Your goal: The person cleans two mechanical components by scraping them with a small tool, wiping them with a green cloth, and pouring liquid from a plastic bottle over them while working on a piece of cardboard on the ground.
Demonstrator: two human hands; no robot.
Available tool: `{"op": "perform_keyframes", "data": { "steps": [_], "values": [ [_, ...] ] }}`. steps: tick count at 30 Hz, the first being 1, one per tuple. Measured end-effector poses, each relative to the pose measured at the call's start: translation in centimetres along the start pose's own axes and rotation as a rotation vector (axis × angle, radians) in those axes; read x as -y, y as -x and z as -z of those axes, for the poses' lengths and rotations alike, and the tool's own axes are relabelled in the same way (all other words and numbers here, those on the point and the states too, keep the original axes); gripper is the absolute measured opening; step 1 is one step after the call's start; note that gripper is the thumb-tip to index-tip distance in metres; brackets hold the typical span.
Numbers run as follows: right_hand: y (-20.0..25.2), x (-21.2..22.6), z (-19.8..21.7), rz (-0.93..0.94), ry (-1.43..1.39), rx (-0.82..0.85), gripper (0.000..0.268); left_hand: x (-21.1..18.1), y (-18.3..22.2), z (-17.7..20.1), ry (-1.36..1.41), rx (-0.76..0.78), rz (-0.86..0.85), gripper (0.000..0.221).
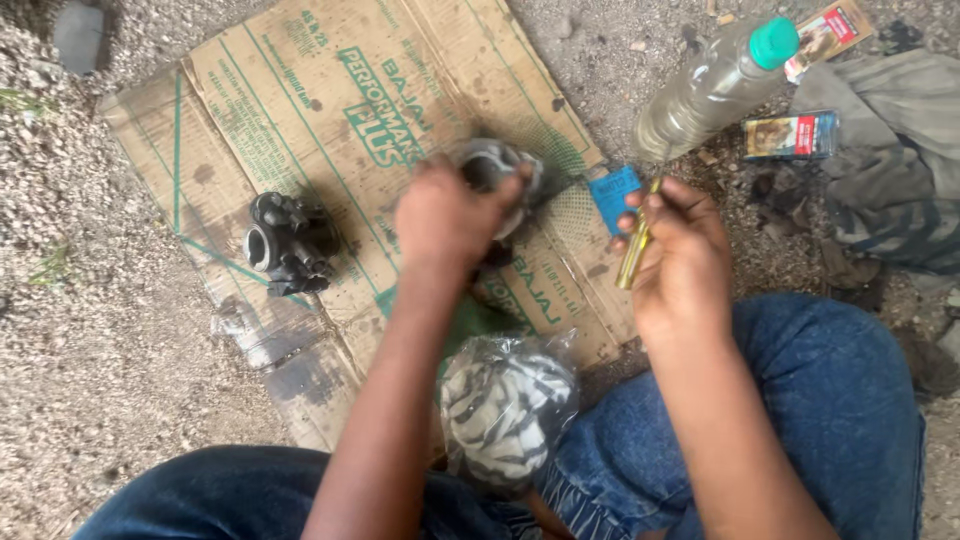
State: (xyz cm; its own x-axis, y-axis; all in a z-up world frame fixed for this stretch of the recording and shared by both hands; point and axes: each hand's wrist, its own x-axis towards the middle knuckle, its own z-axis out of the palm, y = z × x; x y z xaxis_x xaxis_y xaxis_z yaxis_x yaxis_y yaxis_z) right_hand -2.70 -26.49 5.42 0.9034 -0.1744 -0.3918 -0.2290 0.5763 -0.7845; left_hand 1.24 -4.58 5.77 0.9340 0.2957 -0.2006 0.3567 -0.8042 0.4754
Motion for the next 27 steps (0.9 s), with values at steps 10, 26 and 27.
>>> {"op": "perform_keyframes", "data": {
  "steps": [10, 26, 27],
  "values": [
    [0.8, -2.2, -1.7, -0.153, 0.45, 0.151, 0.038, 0.6, -0.8, 1.2, 0.163, 0.022, 0.059, 0.089],
    [2.9, -1.0, -3.1, 0.07, 0.536, 0.218, 0.039, 4.6, -3.6, 1.0, 0.817, 0.364, 0.065, 0.077],
    [2.9, -1.0, -3.0, 0.079, 0.518, 0.218, 0.039, 4.5, -3.4, 1.3, 0.796, 0.385, 0.031, 0.076]
  ]
}}
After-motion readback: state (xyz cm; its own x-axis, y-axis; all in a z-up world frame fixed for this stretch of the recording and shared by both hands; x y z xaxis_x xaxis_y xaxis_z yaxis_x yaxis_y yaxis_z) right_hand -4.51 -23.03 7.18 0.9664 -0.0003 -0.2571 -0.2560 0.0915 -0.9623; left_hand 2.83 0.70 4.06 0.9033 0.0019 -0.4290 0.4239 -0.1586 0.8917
